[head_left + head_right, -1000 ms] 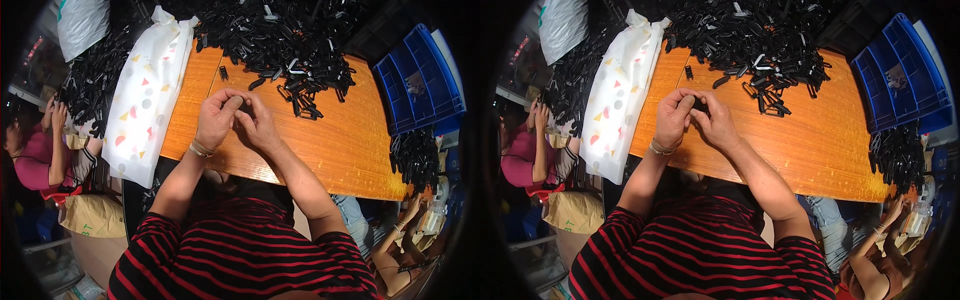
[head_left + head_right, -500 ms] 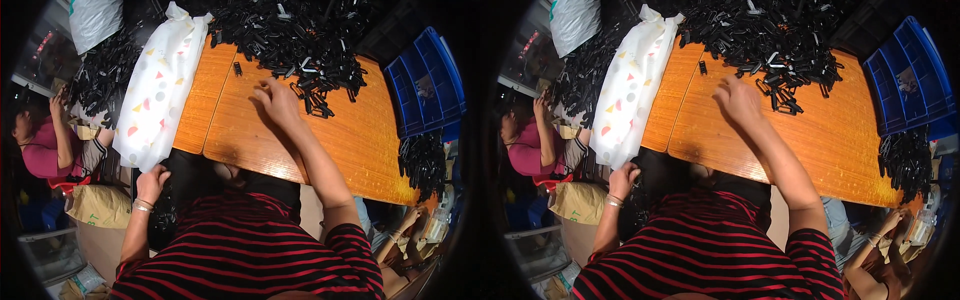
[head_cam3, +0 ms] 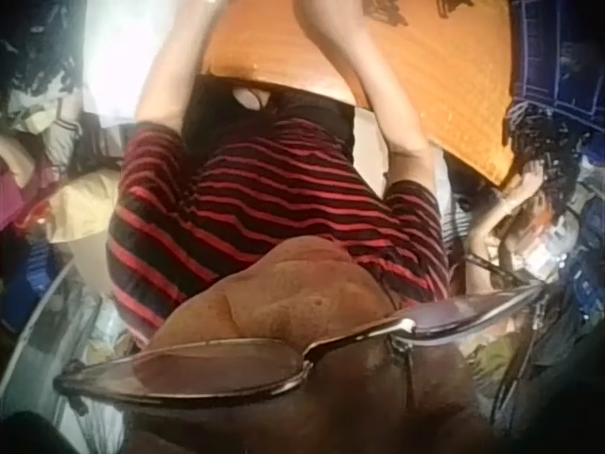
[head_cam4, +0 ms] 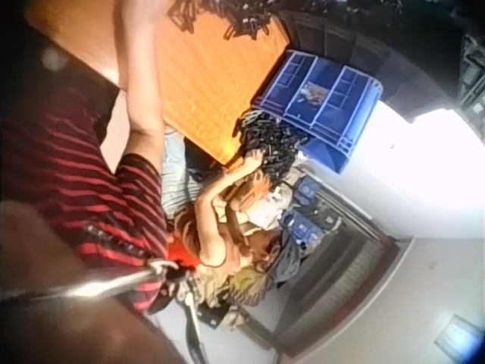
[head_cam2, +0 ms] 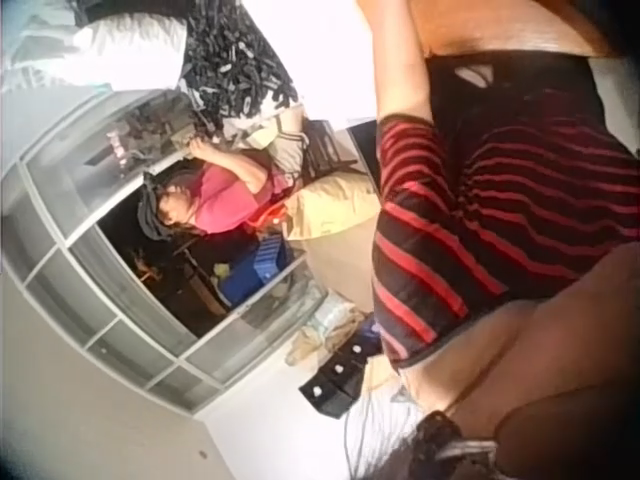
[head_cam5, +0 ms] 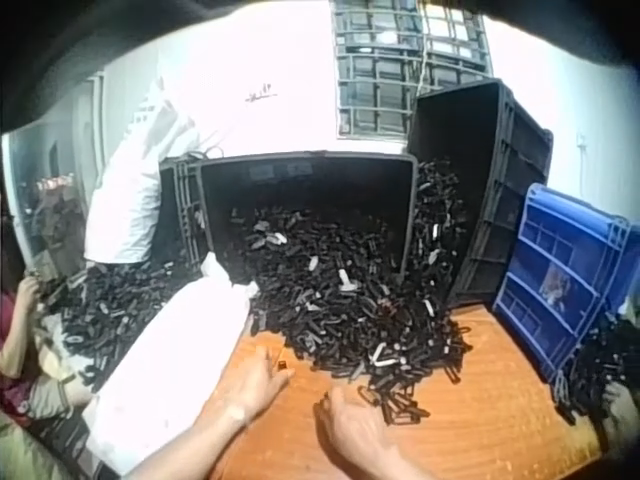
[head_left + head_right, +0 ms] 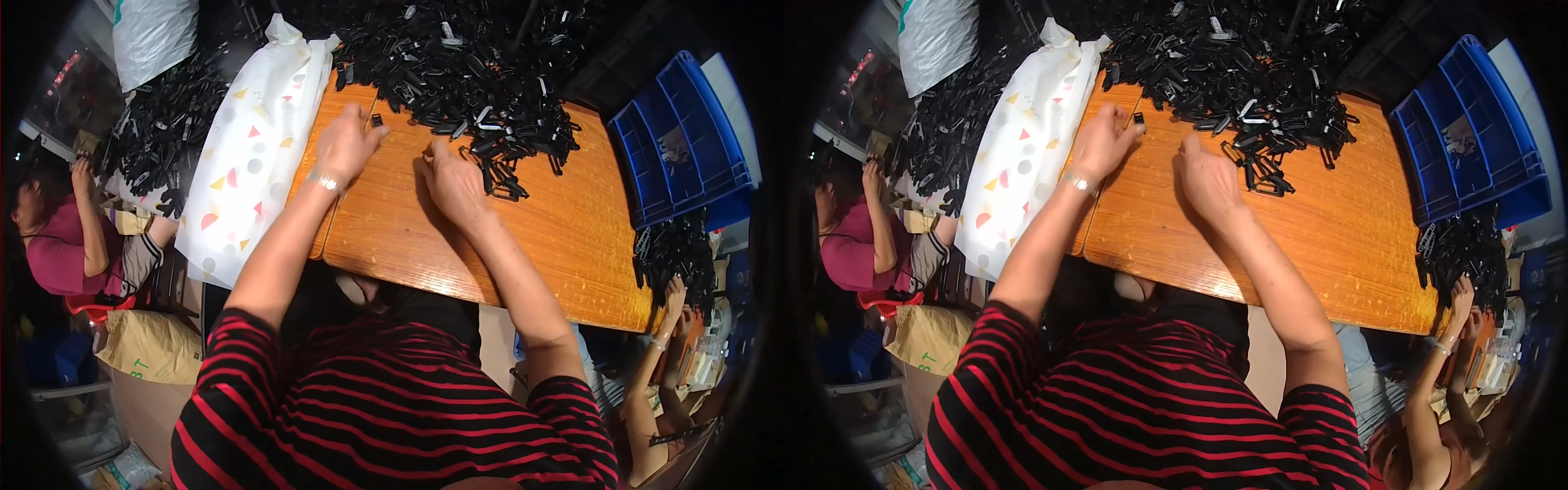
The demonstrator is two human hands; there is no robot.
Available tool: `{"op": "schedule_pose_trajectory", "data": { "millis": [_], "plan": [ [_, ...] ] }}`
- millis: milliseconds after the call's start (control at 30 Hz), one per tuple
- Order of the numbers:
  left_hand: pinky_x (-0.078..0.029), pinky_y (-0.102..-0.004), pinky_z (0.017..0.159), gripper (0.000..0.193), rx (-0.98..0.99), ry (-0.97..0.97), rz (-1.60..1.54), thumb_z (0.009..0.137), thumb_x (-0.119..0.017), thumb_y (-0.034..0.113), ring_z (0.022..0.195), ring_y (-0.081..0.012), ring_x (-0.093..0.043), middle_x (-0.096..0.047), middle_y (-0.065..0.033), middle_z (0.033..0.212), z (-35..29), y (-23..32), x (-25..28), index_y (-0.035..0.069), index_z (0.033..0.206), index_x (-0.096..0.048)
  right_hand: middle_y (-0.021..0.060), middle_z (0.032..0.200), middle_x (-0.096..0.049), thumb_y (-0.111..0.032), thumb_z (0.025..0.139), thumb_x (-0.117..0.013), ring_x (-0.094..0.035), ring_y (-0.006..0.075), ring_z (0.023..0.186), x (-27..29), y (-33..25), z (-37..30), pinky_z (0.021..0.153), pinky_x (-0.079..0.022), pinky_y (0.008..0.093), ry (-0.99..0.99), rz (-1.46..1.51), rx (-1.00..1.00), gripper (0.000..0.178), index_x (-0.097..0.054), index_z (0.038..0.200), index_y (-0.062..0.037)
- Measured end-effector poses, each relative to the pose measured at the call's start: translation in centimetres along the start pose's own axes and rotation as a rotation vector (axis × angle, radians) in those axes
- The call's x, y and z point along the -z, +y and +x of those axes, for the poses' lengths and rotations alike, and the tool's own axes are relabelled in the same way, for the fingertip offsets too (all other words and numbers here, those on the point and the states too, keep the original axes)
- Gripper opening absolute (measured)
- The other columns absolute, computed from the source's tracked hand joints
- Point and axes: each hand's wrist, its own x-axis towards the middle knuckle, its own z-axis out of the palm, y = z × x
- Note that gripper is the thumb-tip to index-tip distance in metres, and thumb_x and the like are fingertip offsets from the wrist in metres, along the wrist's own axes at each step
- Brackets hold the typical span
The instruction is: Assembling small black plastic clips by snapping two parts together from a large pile on a workbench.
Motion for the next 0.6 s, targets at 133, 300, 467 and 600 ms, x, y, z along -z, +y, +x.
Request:
{"op": "schedule_pose_trajectory", "data": {
  "millis": [133, 300, 467, 600],
  "plan": [
    [-0.05, -0.043, 0.078, 0.047, 0.082, 0.024, 0.282, 0.08, -0.075, 0.033, 0.088, -0.0355, -0.065, -0.068, -0.0209, 0.09, 3.8, -0.6, -3.0, -0.001, 0.107, -0.059, 0.0209, 0.078, -0.065, -0.017, 0.085, -0.066, -0.064, 0.0381, 0.069, 0.6, -0.6, -2.4, 0.059, -0.049, 0.0445, -0.058, 0.03, -0.022, 0.023, -0.054, 0.098, -0.0006],
    [-0.051, -0.0457, 0.082, 0.045, 0.075, -0.05, 0.347, 0.078, -0.076, 0.031, 0.095, -0.0404, -0.064, -0.067, -0.0246, 0.095, 4.4, -1.1, -3.4, -0.004, 0.103, -0.061, 0.0183, 0.082, -0.06, -0.014, 0.082, -0.068, -0.061, 0.0379, 0.071, 0.3, 0.1, -3.4, 0.062, -0.049, 0.0449, -0.038, 0.027, 0.038, 0.018, -0.06, 0.091, -0.0002],
    [-0.052, -0.0283, 0.062, 0.026, 0.185, -0.251, -0.531, 0.087, -0.068, 0.012, 0.068, -0.0168, -0.064, -0.069, -0.0105, 0.084, 2.6, -3.9, -3.1, -0.003, 0.107, -0.063, 0.0163, 0.086, -0.065, -0.014, 0.084, -0.069, -0.065, 0.0293, 0.069, 0.4, -0.4, -2.7, 0.061, -0.051, 0.0363, 0.049, 0.223, -0.063, 0.022, -0.063, 0.098, 0.002],
    [-0.044, -0.0179, 0.052, 0.022, 0.284, -0.275, -0.9, 0.089, -0.064, 0.005, 0.059, -0.004, -0.053, -0.066, -0.0031, 0.08, -2.1, 0.2, -2.0, -0.001, 0.111, -0.063, 0.0101, 0.086, -0.065, -0.007, 0.087, -0.065, -0.064, 0.0141, 0.069, 0.0, -1.0, -2.2, 0.059, -0.05, 0.0268, 0.245, 0.529, -0.161, 0.021, -0.063, 0.105, 0.0036]
  ]
}}
